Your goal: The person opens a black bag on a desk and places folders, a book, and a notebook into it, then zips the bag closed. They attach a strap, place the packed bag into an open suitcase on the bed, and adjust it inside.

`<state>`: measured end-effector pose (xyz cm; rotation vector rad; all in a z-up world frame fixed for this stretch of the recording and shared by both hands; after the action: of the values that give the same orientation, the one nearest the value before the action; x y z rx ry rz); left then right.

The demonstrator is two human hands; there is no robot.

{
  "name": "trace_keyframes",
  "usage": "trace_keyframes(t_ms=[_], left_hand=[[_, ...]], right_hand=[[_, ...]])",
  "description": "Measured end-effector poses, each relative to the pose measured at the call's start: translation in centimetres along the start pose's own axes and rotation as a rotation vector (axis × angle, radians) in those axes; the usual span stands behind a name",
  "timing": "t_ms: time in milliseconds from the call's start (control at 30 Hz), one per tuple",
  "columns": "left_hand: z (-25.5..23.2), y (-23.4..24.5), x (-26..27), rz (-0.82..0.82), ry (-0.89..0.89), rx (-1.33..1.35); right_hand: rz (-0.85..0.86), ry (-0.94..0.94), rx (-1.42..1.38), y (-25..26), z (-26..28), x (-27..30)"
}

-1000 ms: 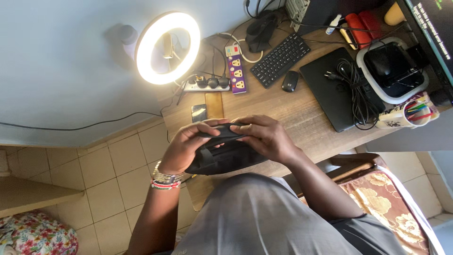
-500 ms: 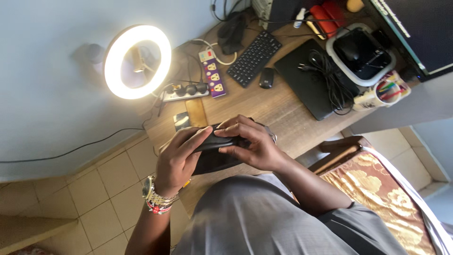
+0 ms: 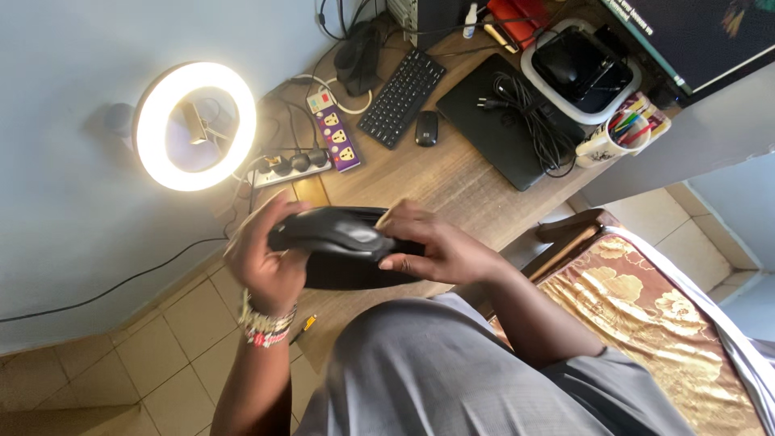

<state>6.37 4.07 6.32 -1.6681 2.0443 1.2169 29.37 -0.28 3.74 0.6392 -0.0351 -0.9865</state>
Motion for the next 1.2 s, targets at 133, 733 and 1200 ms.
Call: trace_keyframes(t_ms=[133,733,1200], left_hand=[[0.0,-1.0,-1.5,0.072,0.022,-0.06],[2.7,-6.7,6.9,0.647,0.497,0.433],[7.5,-4.9,6.7,0.372,0.656,-0.052]], right_hand=[[0.046,-0.065,-0.308,-2.0,-0.7,-0.1],[-0.305,-0.295,-0.625,-1.8,-3.0,-4.6],[-0.117,-0.229,-0.464,-0.7,-8.0,-3.5]])
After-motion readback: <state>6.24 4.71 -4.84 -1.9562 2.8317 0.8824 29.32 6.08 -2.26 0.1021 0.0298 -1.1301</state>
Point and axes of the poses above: each hand's wrist, its own x-axis away from the middle knuckle, its own y-axis out of the back of the hand, z = x × y, the point moved 5 cm from there along -x, towards the middle knuckle, and after that the axes turned 8 degrees about z, right-handed, at the moved point
